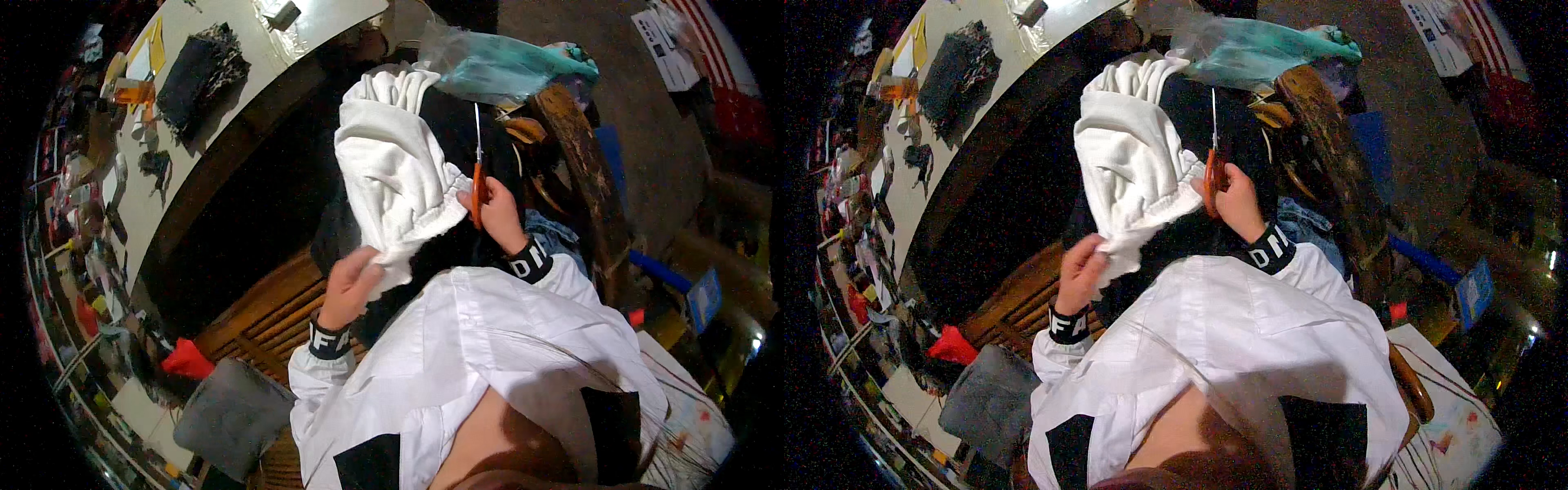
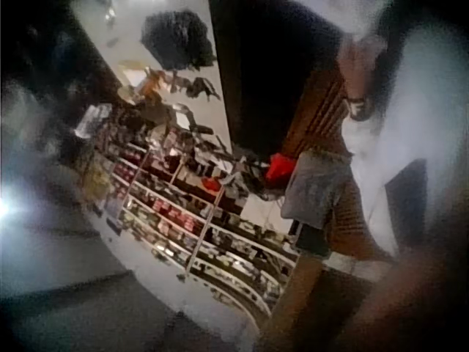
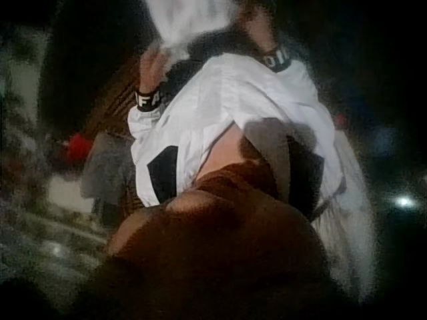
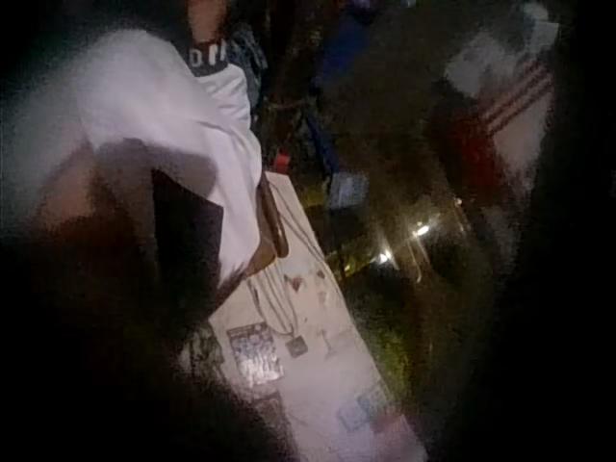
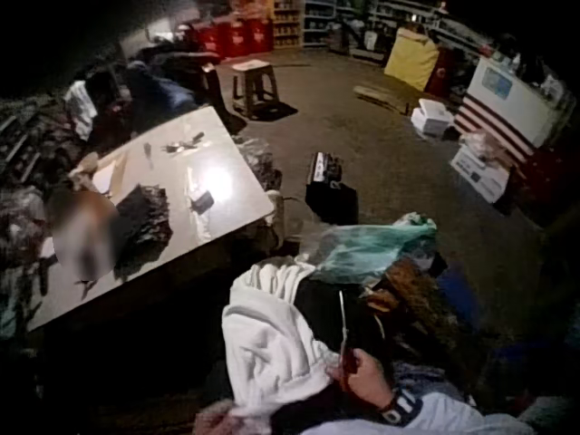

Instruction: The person uses orange-handled scissors to cut a white fabric garment, trimming edges and removing a drawstring. They repeatedly reposition the fabric and cut along seams and hems while seated.

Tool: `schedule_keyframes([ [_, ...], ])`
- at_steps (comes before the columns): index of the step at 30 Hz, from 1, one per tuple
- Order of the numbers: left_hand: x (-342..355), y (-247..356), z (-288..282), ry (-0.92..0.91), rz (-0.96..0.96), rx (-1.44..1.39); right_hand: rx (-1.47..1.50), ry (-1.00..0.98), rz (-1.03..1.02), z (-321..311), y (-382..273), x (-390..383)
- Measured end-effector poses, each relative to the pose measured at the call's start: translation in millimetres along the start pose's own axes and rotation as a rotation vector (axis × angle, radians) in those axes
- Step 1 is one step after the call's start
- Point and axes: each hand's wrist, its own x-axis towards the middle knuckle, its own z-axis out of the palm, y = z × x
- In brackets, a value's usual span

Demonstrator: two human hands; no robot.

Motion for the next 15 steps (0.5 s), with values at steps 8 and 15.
schedule_keyframes([
  [8,31.2,-7.4,2.6,-0.311,0.275,0.473,0.451,-0.057,0.007,14.3,-42.7,11.8],
  [15,105.0,-3.3,-53.7,0.364,0.52,0.891,0.549,-0.061,-0.307,-24.1,-128.8,11.5],
])
